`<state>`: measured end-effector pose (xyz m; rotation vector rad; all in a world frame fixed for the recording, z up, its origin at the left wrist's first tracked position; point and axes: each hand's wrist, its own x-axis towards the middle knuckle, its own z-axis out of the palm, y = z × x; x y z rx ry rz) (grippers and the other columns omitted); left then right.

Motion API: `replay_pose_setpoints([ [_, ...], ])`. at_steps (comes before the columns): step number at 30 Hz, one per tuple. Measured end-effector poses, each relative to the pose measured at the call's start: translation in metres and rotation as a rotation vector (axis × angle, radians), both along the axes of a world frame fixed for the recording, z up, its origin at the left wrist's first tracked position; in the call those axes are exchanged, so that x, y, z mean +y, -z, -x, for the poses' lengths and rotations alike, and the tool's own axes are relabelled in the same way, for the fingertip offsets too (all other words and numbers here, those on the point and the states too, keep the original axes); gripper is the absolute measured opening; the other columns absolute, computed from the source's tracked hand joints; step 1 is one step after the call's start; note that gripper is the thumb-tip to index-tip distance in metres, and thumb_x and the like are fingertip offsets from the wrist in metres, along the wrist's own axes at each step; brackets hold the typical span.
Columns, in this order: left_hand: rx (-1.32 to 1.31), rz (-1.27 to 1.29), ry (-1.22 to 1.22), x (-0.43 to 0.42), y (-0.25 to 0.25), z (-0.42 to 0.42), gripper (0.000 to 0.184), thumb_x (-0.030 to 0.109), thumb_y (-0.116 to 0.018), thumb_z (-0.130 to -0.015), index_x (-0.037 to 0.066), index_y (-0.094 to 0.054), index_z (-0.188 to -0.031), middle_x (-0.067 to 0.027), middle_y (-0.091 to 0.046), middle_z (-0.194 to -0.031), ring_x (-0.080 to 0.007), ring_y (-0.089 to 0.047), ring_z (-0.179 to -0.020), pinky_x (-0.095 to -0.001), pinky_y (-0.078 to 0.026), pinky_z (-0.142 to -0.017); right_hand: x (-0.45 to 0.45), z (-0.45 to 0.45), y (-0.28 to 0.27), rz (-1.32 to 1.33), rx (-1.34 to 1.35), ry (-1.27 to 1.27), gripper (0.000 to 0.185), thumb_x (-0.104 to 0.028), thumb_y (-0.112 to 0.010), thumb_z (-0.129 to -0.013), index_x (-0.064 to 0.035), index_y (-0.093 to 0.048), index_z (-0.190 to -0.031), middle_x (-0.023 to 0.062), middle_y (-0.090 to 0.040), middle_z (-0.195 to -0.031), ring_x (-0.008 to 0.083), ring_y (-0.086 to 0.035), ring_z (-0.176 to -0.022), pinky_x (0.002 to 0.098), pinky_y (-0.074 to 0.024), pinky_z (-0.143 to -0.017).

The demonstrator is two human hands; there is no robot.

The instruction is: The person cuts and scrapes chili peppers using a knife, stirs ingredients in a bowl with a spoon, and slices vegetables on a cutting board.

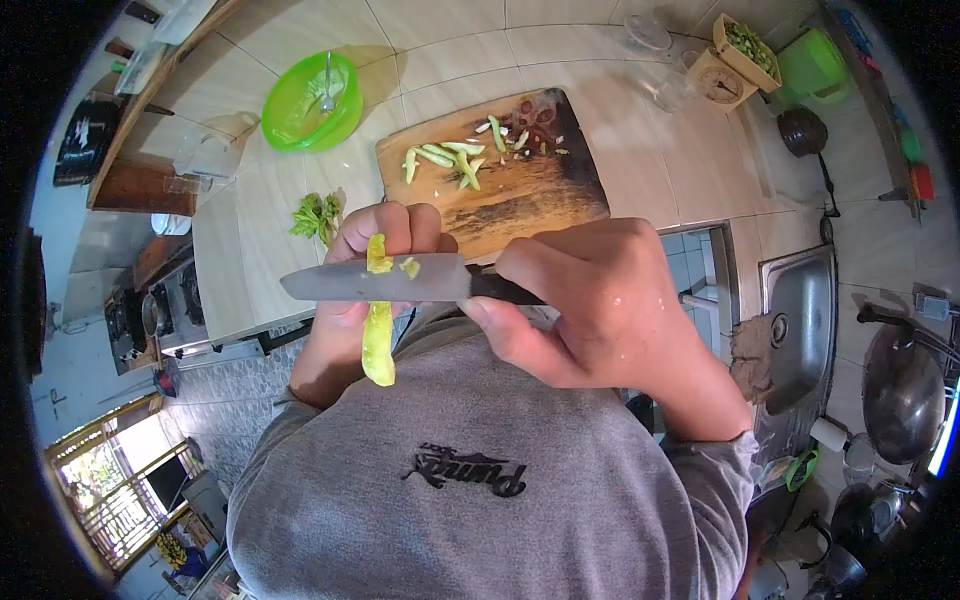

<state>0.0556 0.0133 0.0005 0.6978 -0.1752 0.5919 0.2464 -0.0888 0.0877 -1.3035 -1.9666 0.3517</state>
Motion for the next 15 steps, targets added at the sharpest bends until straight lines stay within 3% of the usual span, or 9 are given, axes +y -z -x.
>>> replay_pose_setpoints([
  [15,0.106,0.032,-0.017,-0.0022,-0.0075,-0.0001,0.023,0.012,-0.074,-0.079,0.001,-0.058,-0.091,-0.0087,-0.054,-0.092,-0.013,-0.057,-0.078,-0.0229,-0.047,-0.066,-0.0005,-0.0085,0.0011,0.015,0.009,0.006,0.02,-0.024,-0.069,-0.08,-0.0042,-0.064,-0.077,0.0082,-0.051,-0.054,0.0279,-0.053,-0.046,0.0366,-0.0398,-0.044],
])
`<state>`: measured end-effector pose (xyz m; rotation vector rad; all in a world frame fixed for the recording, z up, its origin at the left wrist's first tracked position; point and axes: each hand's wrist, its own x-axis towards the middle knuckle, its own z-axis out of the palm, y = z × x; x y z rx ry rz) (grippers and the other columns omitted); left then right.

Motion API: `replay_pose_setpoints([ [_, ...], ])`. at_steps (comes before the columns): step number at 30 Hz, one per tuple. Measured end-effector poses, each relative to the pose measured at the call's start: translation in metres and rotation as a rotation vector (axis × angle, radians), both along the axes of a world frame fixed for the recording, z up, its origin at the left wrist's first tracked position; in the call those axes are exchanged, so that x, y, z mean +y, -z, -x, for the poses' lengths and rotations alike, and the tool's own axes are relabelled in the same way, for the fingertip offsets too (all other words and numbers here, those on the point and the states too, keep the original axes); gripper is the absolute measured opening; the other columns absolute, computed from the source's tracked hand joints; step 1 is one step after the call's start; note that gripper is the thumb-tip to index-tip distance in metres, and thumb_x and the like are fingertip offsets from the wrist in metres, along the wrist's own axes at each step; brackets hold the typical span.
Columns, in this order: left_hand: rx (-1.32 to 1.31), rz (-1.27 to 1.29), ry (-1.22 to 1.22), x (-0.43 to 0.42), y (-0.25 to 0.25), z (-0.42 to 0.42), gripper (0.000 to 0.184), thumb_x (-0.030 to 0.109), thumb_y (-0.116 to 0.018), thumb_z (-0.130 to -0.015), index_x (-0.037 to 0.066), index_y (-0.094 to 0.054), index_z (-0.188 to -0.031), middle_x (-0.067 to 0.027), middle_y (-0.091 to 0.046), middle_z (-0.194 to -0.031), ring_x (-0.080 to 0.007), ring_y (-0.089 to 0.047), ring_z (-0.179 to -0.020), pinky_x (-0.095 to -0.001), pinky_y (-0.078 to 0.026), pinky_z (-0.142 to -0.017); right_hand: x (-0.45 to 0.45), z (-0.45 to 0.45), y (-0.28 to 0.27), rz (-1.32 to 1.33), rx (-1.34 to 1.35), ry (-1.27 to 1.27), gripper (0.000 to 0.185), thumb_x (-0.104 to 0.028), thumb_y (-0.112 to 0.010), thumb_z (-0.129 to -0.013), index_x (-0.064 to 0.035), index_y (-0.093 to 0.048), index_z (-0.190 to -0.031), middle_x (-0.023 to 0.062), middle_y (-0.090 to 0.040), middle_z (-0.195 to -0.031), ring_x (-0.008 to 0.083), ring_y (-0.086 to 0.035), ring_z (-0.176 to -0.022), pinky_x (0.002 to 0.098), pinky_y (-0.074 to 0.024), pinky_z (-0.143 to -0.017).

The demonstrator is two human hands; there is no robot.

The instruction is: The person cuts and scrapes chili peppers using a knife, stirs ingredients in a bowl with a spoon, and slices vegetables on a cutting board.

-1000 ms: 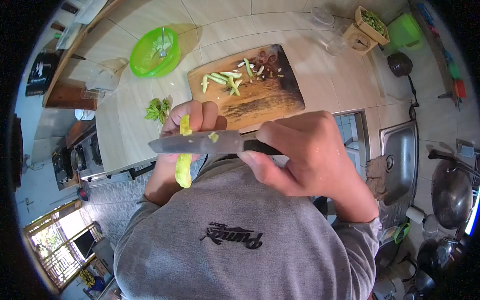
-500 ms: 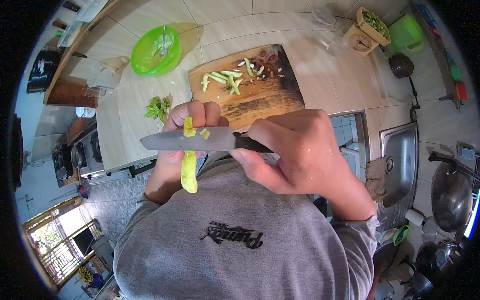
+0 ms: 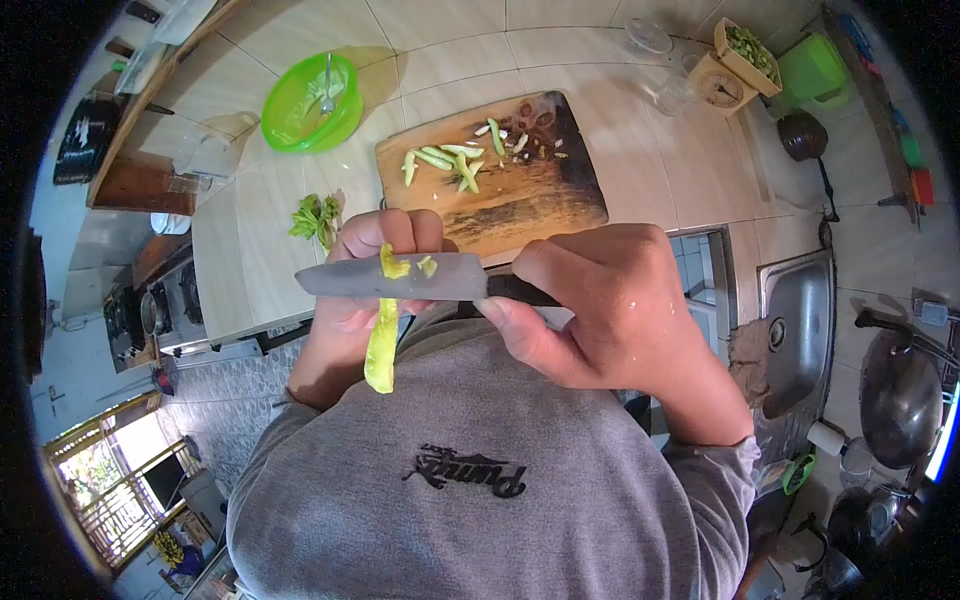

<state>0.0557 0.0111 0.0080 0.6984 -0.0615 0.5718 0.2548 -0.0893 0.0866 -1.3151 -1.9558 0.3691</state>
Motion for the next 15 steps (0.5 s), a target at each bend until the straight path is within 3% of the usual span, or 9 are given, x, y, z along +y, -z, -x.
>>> replay_pose_setpoints([
  [8,0.06,0.023,-0.003,0.003,-0.006,0.0,0.029,0.016,-0.077,-0.078,-0.002,-0.058,-0.093,-0.0081,-0.055,-0.088,-0.0148,-0.057,-0.078,-0.0241,-0.046,-0.067,0.01,-0.003,0.002,0.003,-0.008,0.014,0.024,-0.024,-0.069,-0.081,-0.0054,-0.059,-0.069,0.0083,-0.046,-0.05,0.0268,-0.05,-0.042,0.0371,-0.0379,-0.042],
  [13,-0.002,-0.01,-0.029,0.019,0.012,-0.001,0.022,0.015,-0.07,-0.085,0.0,-0.059,-0.095,-0.0067,-0.055,-0.088,-0.0142,-0.054,-0.076,-0.0239,-0.042,-0.064,0.017,-0.008,0.015,0.046,0.034,0.149,0.029,-0.025,-0.068,-0.085,-0.0051,-0.056,-0.067,0.0066,-0.044,-0.048,0.0231,-0.047,-0.04,0.0343,-0.0359,-0.041],
  [15,-0.023,-0.072,-0.034,0.028,0.018,-0.004,0.018,0.014,-0.067,-0.088,0.0,-0.059,-0.095,-0.0064,-0.055,-0.088,-0.0136,-0.052,-0.076,-0.0238,-0.041,-0.063,0.027,-0.009,0.019,0.04,0.121,0.213,0.03,-0.024,-0.069,-0.085,-0.0048,-0.055,-0.067,0.004,-0.042,-0.048,0.0176,-0.041,-0.039,0.0303,-0.0323,-0.04],
])
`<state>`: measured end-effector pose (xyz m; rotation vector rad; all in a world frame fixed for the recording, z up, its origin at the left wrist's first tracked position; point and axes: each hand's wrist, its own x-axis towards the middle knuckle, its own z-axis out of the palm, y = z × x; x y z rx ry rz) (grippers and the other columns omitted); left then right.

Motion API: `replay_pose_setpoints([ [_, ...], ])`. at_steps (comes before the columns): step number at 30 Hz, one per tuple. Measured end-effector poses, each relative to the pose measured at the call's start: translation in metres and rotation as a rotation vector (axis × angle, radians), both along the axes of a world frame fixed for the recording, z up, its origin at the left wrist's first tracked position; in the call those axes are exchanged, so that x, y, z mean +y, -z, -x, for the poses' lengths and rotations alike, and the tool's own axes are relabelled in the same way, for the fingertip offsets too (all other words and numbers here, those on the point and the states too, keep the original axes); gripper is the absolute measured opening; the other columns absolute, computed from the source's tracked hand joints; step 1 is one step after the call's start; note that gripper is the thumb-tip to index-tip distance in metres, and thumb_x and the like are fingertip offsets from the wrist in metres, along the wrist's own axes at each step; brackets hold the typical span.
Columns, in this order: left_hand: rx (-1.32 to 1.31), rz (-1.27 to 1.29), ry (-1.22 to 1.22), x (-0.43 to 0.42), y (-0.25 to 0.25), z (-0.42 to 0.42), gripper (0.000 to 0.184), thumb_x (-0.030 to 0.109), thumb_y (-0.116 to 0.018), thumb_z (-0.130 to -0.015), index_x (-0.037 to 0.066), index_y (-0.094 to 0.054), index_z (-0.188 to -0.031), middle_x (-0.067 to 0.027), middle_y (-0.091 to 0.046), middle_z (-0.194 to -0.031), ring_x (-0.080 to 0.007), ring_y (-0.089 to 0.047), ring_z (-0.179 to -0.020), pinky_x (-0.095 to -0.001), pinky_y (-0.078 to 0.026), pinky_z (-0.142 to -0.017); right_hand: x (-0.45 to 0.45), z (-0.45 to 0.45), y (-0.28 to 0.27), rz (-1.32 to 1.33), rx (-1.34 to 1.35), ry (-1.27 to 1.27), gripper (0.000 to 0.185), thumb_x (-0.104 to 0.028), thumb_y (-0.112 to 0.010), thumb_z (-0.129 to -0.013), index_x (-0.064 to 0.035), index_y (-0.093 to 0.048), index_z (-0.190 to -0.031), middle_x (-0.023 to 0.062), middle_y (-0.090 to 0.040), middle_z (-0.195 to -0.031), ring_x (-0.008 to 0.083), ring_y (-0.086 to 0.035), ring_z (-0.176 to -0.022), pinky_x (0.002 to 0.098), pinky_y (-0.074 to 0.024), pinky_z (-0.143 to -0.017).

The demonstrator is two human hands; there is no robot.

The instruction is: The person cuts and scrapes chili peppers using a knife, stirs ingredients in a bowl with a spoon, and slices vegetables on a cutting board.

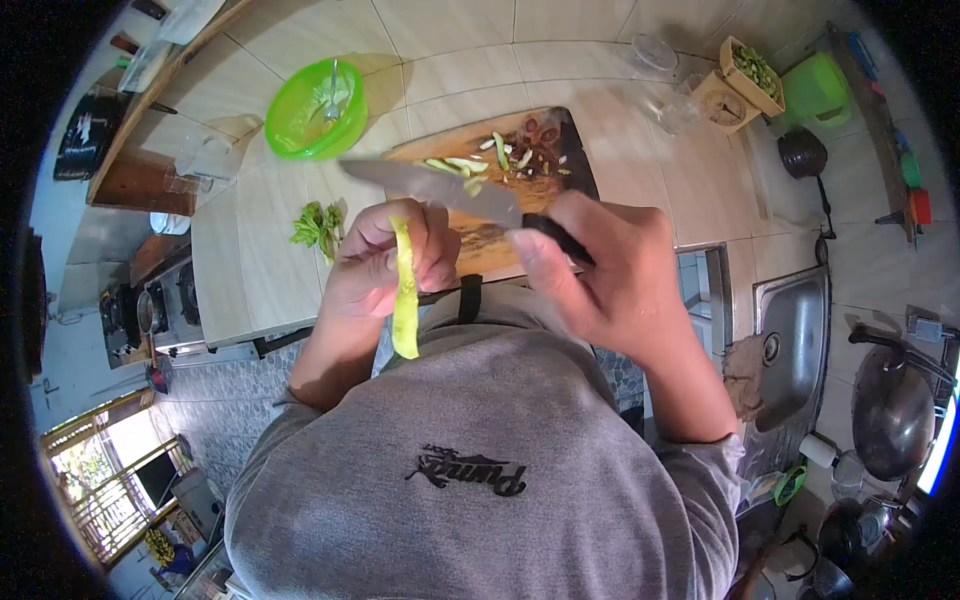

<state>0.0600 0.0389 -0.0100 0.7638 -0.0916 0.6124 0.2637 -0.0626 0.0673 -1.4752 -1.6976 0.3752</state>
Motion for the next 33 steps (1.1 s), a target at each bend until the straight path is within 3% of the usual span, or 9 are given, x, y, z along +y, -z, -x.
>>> replay_pose_setpoints([
  [2,0.014,-0.041,0.009,0.006,0.001,-0.001,0.013,0.013,-0.064,-0.09,0.001,-0.059,-0.095,-0.0062,-0.056,-0.087,-0.0127,-0.051,-0.076,-0.0239,-0.041,-0.062,0.01,0.003,0.0,0.001,0.063,0.056,0.031,-0.025,-0.071,-0.083,-0.0046,-0.055,-0.067,0.0028,-0.04,-0.048,0.0146,-0.039,-0.04,0.0284,-0.0305,-0.04],
  [3,0.07,-0.117,-0.019,0.009,0.003,0.0,0.011,0.011,-0.063,-0.091,0.0,-0.059,-0.094,-0.0051,-0.057,-0.088,-0.0104,-0.053,-0.076,-0.0225,-0.041,-0.062,0.013,0.003,-0.001,0.136,0.092,0.081,0.029,-0.025,-0.074,-0.079,-0.0025,-0.058,-0.072,0.0011,-0.04,-0.05,0.0092,-0.037,-0.045,0.0263,-0.0301,-0.043],
  [7,0.255,-0.187,-0.048,0.016,0.0,0.003,0.007,0.006,-0.062,-0.092,0.0,-0.059,-0.093,-0.0009,-0.058,-0.086,-0.0067,-0.056,-0.079,-0.0199,-0.045,-0.067,0.035,0.022,-0.003,0.267,0.282,-0.018,0.027,-0.023,-0.075,-0.076,0.0003,-0.064,-0.083,0.001,-0.045,-0.055,0.0065,-0.038,-0.052,0.0259,-0.0313,-0.046],
  [10,0.319,-0.257,-0.13,0.02,0.007,0.004,0.008,0.008,-0.063,-0.092,0.001,-0.06,-0.093,0.0002,-0.059,-0.086,-0.0061,-0.055,-0.08,-0.0204,-0.045,-0.069,0.044,0.029,-0.003,0.371,0.244,-0.016,0.028,-0.024,-0.075,-0.076,0.0005,-0.064,-0.084,0.0017,-0.045,-0.055,0.0069,-0.04,-0.051,0.0254,-0.032,-0.046],
  [13,0.393,-0.311,-0.212,0.021,0.009,0.004,0.008,0.009,-0.063,-0.092,0.002,-0.059,-0.093,0.0008,-0.059,-0.087,-0.0055,-0.054,-0.08,-0.0208,-0.043,-0.07,0.052,0.035,0.008,0.321,0.275,-0.031,0.022,-0.02,-0.072,-0.081,0.001,-0.064,-0.086,0.0024,-0.046,-0.055,0.0069,-0.04,-0.051,0.0252,-0.0328,-0.046],
  [20,0.335,-0.253,-0.153,0.029,0.033,-0.005,0.01,0.011,-0.063,-0.092,0.002,-0.058,-0.093,0.001,-0.057,-0.086,-0.0065,-0.052,-0.077,-0.0211,-0.042,-0.068,0.073,0.024,0.029,0.282,0.452,0.044,0.021,-0.018,-0.068,-0.086,0.0024,-0.064,-0.084,-0.0015,-0.053,-0.061,0.0043,-0.042,-0.059,0.0241,-0.0358,-0.05],
  [25,0.322,-0.097,-0.145,0.037,0.056,-0.033,0.009,0.011,-0.062,-0.092,0.003,-0.058,-0.094,0.0005,-0.056,-0.082,-0.0077,-0.05,-0.07,-0.0214,-0.04,-0.062,0.098,-0.03,0.062,0.179,0.503,0.218,0.019,-0.017,-0.07,-0.085,0.0014,-0.065,-0.083,-0.0034,-0.053,-0.062,0.0033,-0.044,-0.058,0.0222,-0.0365,-0.051],
  [33,0.745,-0.105,-0.538,0.039,0.09,-0.077,0.007,0.01,-0.062,-0.092,0.005,-0.058,-0.091,0.0015,-0.057,-0.078,-0.0054,-0.05,-0.068,-0.0197,-0.038,-0.059,0.106,-0.187,0.124,0.173,0.25,0.427,0.021,-0.021,-0.072,-0.083,-0.0009,-0.065,-0.083,0.0014,-0.049,-0.055,0.0076,-0.043,-0.05,0.0265,-0.0365,-0.047],
])
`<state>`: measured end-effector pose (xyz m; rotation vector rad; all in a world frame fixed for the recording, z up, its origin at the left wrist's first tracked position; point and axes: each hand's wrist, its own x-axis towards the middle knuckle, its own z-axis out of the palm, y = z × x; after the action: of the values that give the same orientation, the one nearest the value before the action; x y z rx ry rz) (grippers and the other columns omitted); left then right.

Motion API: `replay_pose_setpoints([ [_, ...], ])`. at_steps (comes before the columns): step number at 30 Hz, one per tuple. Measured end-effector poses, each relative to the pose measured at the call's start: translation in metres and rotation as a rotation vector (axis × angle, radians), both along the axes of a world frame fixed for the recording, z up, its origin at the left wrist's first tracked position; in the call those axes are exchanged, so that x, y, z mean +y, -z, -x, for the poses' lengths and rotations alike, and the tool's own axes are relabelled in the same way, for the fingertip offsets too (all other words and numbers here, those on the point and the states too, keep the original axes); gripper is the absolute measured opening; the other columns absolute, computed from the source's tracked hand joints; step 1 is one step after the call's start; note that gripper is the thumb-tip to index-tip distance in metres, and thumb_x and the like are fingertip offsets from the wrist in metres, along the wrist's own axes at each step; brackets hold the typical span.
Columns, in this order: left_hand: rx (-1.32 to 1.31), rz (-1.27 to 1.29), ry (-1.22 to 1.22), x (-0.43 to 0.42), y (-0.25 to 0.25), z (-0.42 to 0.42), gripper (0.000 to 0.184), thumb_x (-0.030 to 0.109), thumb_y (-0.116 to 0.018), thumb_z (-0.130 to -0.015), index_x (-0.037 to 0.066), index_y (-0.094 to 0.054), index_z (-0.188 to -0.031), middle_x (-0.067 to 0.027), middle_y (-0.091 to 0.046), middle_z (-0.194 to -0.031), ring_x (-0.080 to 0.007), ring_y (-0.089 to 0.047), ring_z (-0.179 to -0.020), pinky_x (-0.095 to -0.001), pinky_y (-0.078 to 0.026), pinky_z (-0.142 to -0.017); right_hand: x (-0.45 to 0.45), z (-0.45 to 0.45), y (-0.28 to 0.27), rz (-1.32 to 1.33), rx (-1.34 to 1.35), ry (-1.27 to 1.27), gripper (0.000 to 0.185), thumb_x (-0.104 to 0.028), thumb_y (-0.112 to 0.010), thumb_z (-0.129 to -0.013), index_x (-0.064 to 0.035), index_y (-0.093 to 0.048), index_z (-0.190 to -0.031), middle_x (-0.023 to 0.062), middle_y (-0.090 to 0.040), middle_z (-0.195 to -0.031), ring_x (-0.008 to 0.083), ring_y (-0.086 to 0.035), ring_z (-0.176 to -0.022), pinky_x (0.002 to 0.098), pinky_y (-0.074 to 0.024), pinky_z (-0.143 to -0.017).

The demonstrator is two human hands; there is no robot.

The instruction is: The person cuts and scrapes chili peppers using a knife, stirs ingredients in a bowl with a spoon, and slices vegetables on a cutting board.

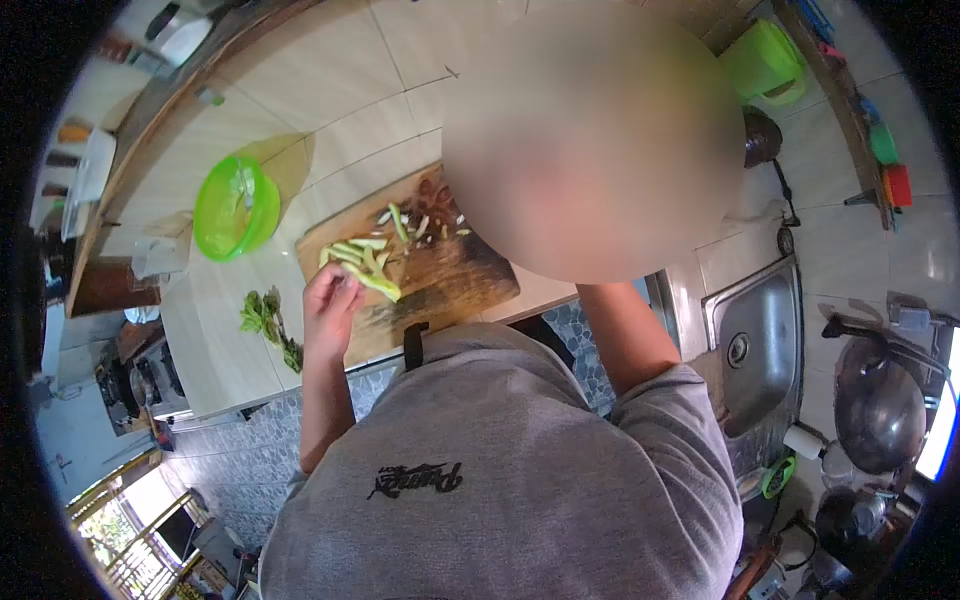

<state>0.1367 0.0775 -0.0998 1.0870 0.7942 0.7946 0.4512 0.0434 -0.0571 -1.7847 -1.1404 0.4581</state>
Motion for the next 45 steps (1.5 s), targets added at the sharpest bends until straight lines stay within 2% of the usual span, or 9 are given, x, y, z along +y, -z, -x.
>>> replay_pose_setpoints([
  [8,0.128,-0.016,-0.293,-0.014,-0.007,-0.034,0.007,0.01,-0.057,-0.094,0.005,-0.057,-0.088,0.0018,-0.051,-0.073,-0.0057,-0.042,-0.063,-0.0202,-0.033,-0.057,0.043,-0.037,0.053,0.058,0.102,-0.307,0.021,-0.021,-0.071,-0.083,-0.0009,-0.064,-0.084,0.0086,-0.056,-0.057,0.0121,-0.047,-0.049,0.0289,-0.0408,-0.049],
  [13,0.138,-0.036,-0.424,-0.032,-0.006,-0.036,0.005,0.002,-0.053,-0.092,0.004,-0.055,-0.088,0.0023,-0.047,-0.069,-0.0058,-0.037,-0.06,-0.0214,-0.029,-0.053,0.047,-0.066,0.017,-0.036,-0.072,-0.338,0.019,-0.02,-0.071,-0.082,-0.002,-0.065,-0.086,0.0128,-0.061,-0.062,0.0189,-0.058,-0.052,0.0335,-0.0462,-0.052],
  [21,-0.052,0.054,-0.55,-0.042,-0.025,-0.059,0.005,0.009,-0.057,-0.094,0.005,-0.055,-0.094,0.0002,-0.055,-0.086,-0.0063,-0.048,-0.072,-0.021,-0.041,-0.064,0.022,-0.257,-0.034,-0.05,-0.389,0.393,0.022,-0.024,-0.065,-0.084,-0.0046,-0.069,-0.095,0.0129,-0.064,-0.069,0.0194,-0.059,-0.056,0.0304,-0.0479,-0.057],
  [29,-0.068,-0.021,-0.391,-0.037,-0.038,-0.087,0.005,0.009,-0.056,-0.094,0.004,-0.055,-0.095,0.0003,-0.054,-0.085,-0.0077,-0.045,-0.073,-0.0218,-0.037,-0.064,-0.002,-0.336,-0.011,0.036,-0.569,0.569,0.029,-0.033,-0.065,-0.083,-0.0063,-0.069,-0.094,0.0216,-0.066,-0.082,0.0407,-0.064,-0.082,0.0456,-0.0503,-0.072],
  [33,-0.075,0.021,-0.382,-0.04,-0.031,-0.093,0.007,0.011,-0.054,-0.094,0.006,-0.057,-0.098,0.0006,-0.053,-0.086,-0.0084,-0.044,-0.075,-0.0248,-0.035,-0.064,-0.01,-0.348,0.006,-0.126,-0.746,0.585,0.037,-0.039,-0.065,-0.084,-0.0065,-0.067,-0.101,0.0229,-0.067,-0.091,0.0416,-0.063,-0.088,0.0453,-0.0507,-0.076],
  [37,-0.256,0.156,-0.396,-0.046,-0.023,-0.094,0.011,0.01,-0.053,-0.095,0.006,-0.058,-0.104,-0.0004,-0.06,-0.089,-0.0089,-0.051,-0.077,-0.0245,-0.039,-0.065,-0.012,-0.361,0.02,-0.112,-0.769,0.51,0.039,-0.042,-0.065,-0.085,-0.0081,-0.068,-0.103,0.0167,-0.069,-0.098,0.0355,-0.065,-0.091,0.0424,-0.0497,-0.079],
  [38,-0.323,0.164,-0.341,-0.047,-0.013,-0.088,0.026,0.014,-0.056,-0.093,0.006,-0.055,-0.118,-0.0022,-0.059,-0.101,-0.0096,-0.051,-0.083,-0.022,-0.039,-0.064,-0.012,-0.356,0.016,-0.073,-0.741,0.508,0.04,-0.043,-0.065,-0.085,-0.0074,-0.069,-0.105,0.0165,-0.069,-0.099,0.0352,-0.065,-0.092,0.0426,-0.0494,-0.079],
  [41,-0.48,0.256,-0.303,-0.05,-0.017,-0.095,0.024,0.017,-0.059,-0.092,0.008,-0.056,-0.114,-0.0013,-0.057,-0.099,-0.0104,-0.049,-0.083,-0.0231,-0.038,-0.065,-0.012,-0.289,-0.018,-0.194,-0.683,0.394,0.043,-0.039,-0.063,-0.089,0.0017,-0.067,-0.104,0.0177,-0.07,-0.096,0.0294,-0.067,-0.085,0.0379,-0.05,-0.078],
  [45,-0.664,0.315,-0.266,-0.059,-0.013,-0.106,0.021,0.02,-0.06,-0.092,0.01,-0.057,-0.11,0.0,-0.052,-0.095,-0.0131,-0.045,-0.082,-0.0261,-0.039,-0.067,-0.028,-0.172,-0.03,-0.205,-0.023,-0.048,0.023,-0.023,-0.067,-0.088,-0.0008,-0.067,-0.094,0.0053,-0.066,-0.079,0.0077,-0.057,-0.075,0.0243,-0.0457,-0.068],
])
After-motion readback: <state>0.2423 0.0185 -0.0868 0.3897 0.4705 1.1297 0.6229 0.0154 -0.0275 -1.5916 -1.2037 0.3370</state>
